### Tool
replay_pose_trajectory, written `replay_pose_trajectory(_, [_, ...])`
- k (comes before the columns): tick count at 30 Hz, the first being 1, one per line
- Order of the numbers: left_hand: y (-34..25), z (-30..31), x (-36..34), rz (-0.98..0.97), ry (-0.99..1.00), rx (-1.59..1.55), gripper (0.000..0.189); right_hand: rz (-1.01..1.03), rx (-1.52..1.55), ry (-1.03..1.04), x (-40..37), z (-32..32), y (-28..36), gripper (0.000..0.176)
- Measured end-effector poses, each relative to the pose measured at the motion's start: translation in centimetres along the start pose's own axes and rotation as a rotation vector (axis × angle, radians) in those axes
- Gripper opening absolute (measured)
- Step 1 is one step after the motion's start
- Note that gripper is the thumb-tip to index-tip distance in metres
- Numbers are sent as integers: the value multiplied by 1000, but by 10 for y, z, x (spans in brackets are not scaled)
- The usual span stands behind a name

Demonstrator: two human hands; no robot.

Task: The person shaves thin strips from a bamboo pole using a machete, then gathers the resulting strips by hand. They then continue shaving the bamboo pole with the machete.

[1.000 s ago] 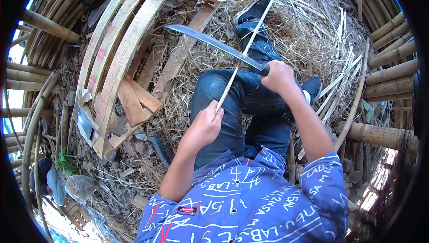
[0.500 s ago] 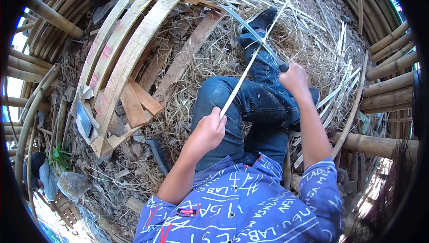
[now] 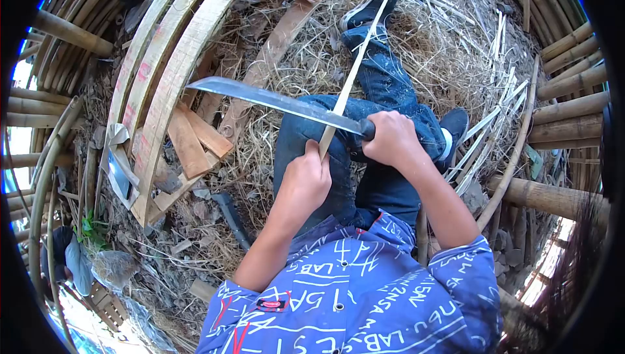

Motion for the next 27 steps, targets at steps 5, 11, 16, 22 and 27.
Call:
replay_pose_trajectory(5, [-1, 0, -1, -55, -11, 45, 20, -185, -55, -155, 44, 15, -63, 19])
replay_pose_trajectory(11, [-1, -3, 8, -71, -24, 19, 20, -142, -188, -186, 68, 19, -65, 27])
replay_pose_trajectory(16, [4, 3, 5, -28, -20, -6, 22, -163, -145, -215, 87, 20, -67, 28])
replay_pose_trajectory(22, [25, 6, 8, -56, 117, -149, 18, -234, -208, -261, 92, 59, -83, 29])
replay_pose_trajectory(27, [45, -10, 14, 46, 355, -467, 17, -175, 120, -299, 34, 19, -72, 23])
Point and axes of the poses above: each hand's wrist, its own x-axis towards the middle knuckle, its own z-axis out of the back of the hand, y = z × x, the point moved 7 cm from there along x, towards the middle knuckle, and after that the axes turned 9 degrees about -y, right-handed, at the moved point
